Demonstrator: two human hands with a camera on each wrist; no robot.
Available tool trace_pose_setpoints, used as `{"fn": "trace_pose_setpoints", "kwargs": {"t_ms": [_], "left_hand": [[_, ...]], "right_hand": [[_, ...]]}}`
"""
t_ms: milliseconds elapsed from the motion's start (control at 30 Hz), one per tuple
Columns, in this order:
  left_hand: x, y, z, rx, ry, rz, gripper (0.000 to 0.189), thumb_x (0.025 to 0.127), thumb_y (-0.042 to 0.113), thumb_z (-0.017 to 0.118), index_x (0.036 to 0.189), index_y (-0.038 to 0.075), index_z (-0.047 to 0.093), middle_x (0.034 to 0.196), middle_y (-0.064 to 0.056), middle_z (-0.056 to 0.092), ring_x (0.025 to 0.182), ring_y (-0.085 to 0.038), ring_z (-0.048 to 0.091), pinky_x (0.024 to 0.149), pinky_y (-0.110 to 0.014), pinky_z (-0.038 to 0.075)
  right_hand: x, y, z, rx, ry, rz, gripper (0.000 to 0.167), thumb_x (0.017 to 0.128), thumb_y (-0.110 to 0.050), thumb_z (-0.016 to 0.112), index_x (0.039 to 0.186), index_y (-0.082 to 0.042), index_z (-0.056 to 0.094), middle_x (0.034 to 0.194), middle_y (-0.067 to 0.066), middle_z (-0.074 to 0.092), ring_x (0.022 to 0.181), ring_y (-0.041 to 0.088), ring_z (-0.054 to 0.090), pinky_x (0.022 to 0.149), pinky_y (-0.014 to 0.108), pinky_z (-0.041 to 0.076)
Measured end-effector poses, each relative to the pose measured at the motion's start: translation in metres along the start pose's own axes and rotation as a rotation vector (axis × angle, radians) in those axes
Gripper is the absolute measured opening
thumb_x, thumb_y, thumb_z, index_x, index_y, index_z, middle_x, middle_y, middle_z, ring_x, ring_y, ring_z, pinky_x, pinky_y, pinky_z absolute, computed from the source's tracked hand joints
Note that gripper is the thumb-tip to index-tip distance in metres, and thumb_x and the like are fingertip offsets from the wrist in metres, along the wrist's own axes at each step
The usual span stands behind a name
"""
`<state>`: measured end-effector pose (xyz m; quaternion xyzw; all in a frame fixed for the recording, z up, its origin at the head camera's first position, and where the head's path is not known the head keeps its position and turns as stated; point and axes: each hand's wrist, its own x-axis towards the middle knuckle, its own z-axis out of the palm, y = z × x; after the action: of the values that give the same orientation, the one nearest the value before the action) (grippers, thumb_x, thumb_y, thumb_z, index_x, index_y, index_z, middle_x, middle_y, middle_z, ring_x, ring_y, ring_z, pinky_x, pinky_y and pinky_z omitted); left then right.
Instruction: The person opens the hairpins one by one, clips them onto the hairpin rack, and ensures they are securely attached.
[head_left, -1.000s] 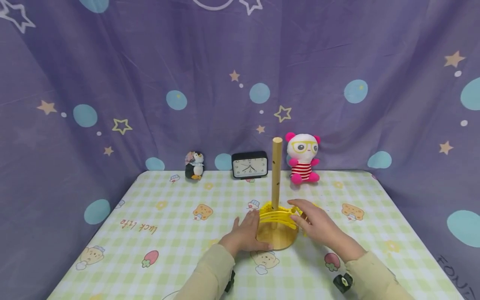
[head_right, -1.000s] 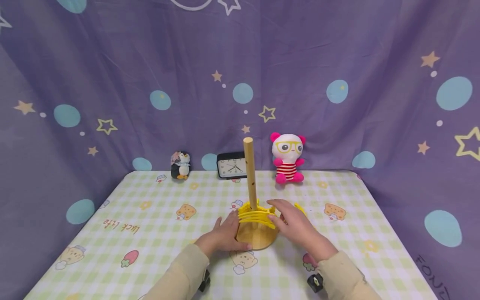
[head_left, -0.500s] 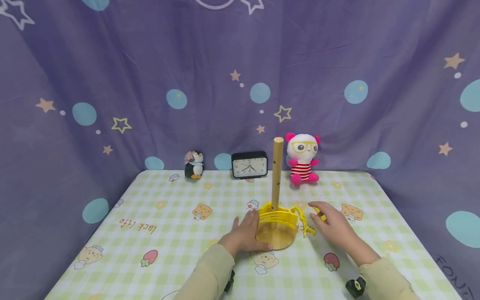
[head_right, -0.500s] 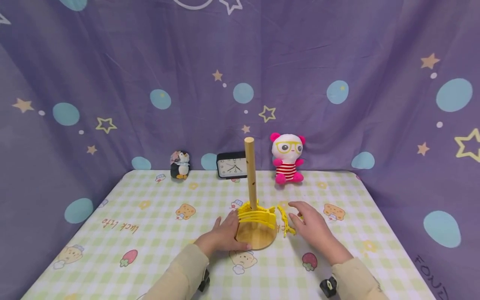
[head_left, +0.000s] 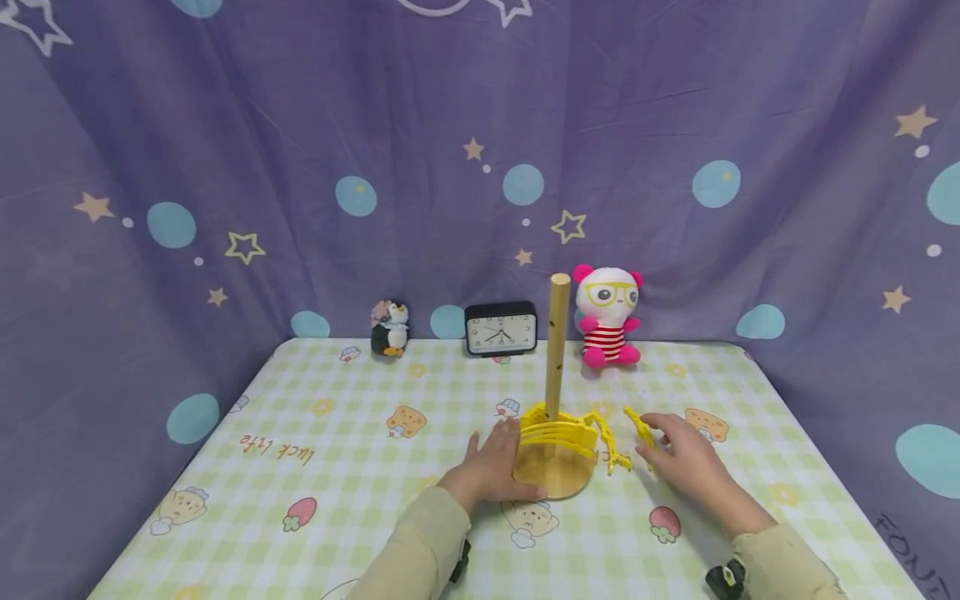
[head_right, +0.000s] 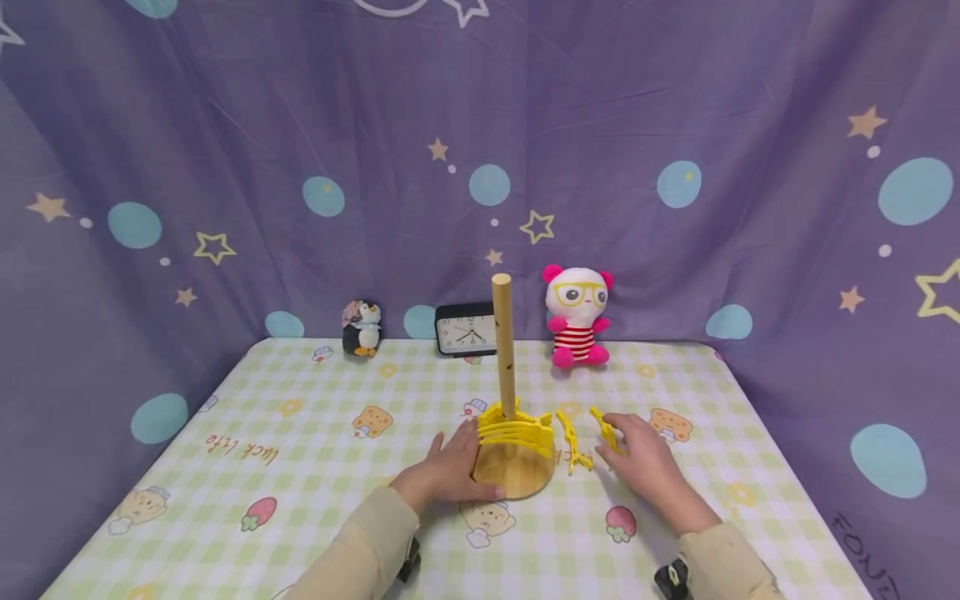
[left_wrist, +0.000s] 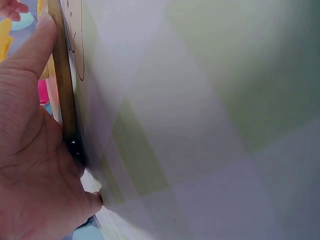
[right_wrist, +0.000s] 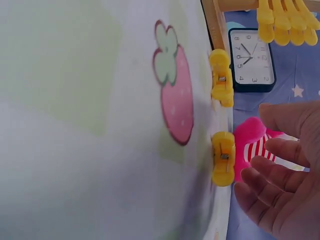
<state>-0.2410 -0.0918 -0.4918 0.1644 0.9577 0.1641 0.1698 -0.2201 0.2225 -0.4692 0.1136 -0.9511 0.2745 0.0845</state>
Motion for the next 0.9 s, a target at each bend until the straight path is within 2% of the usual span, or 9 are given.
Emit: {"fn": "trace_pose_setpoints", "kwargs": {"t_ms": [100,300,467,567,733,900], "left_hand": [[0.0,0.0,0.001,0.0,0.003,0.004,0.119,0.075,0.071,0.067,0.158,0.01,0.008,0.164,-0.004,0.002,0.15,-0.02,0.002,0.117,-0.052,-0.003],[-0.001,0.001,-0.001,-0.006,0.001,-0.001,0.119,0.075,0.069,0.069,0.158,0.01,0.008,0.164,-0.004,0.004,0.15,-0.02,0.003,0.117,-0.052,-0.002],[-0.004,0.004,-0.003,-0.01,-0.004,-0.004,0.119,0.075,0.069,0.069,0.158,0.01,0.008,0.164,-0.004,0.003,0.15,-0.02,0.003,0.118,-0.052,-0.003],[-0.005,0.005,-0.005,-0.009,-0.008,-0.005,0.118,0.075,0.069,0.069,0.158,0.01,0.007,0.164,-0.004,0.003,0.15,-0.02,0.003,0.118,-0.051,-0.003],[-0.009,0.008,-0.009,-0.011,-0.016,-0.005,0.119,0.075,0.069,0.069,0.158,0.01,0.006,0.164,-0.004,0.003,0.15,-0.019,0.003,0.118,-0.051,-0.003],[-0.01,0.008,-0.01,0.003,-0.018,-0.001,0.118,0.076,0.069,0.068,0.158,0.01,0.006,0.164,-0.005,0.003,0.15,-0.019,0.003,0.118,-0.051,-0.002]], "right_hand": [[0.0,0.003,0.001,-0.002,-0.014,0.019,0.049,0.086,-0.02,0.075,0.127,0.001,0.059,0.12,0.02,0.062,0.096,0.033,0.063,0.08,0.052,0.051],[0.002,0.006,0.004,-0.028,-0.125,0.123,0.06,0.082,-0.027,0.079,0.129,0.003,0.056,0.115,0.021,0.062,0.096,0.032,0.061,0.081,0.053,0.05],[0.004,0.008,0.005,-0.048,-0.183,0.18,0.071,0.078,-0.034,0.081,0.13,0.005,0.053,0.11,0.019,0.062,0.098,0.034,0.06,0.083,0.054,0.049],[0.005,0.007,0.004,-0.056,-0.203,0.203,0.072,0.075,-0.039,0.083,0.123,0.007,0.055,0.102,0.016,0.061,0.091,0.031,0.058,0.081,0.052,0.049],[0.005,0.007,0.004,-0.085,-0.219,0.229,0.065,0.071,-0.044,0.085,0.103,0.005,0.058,0.092,0.011,0.058,0.081,0.026,0.052,0.075,0.047,0.048],[0.006,0.005,0.005,-0.121,-0.228,0.246,0.057,0.073,-0.043,0.084,0.096,0.002,0.059,0.087,0.008,0.055,0.077,0.025,0.049,0.071,0.044,0.045]]}}
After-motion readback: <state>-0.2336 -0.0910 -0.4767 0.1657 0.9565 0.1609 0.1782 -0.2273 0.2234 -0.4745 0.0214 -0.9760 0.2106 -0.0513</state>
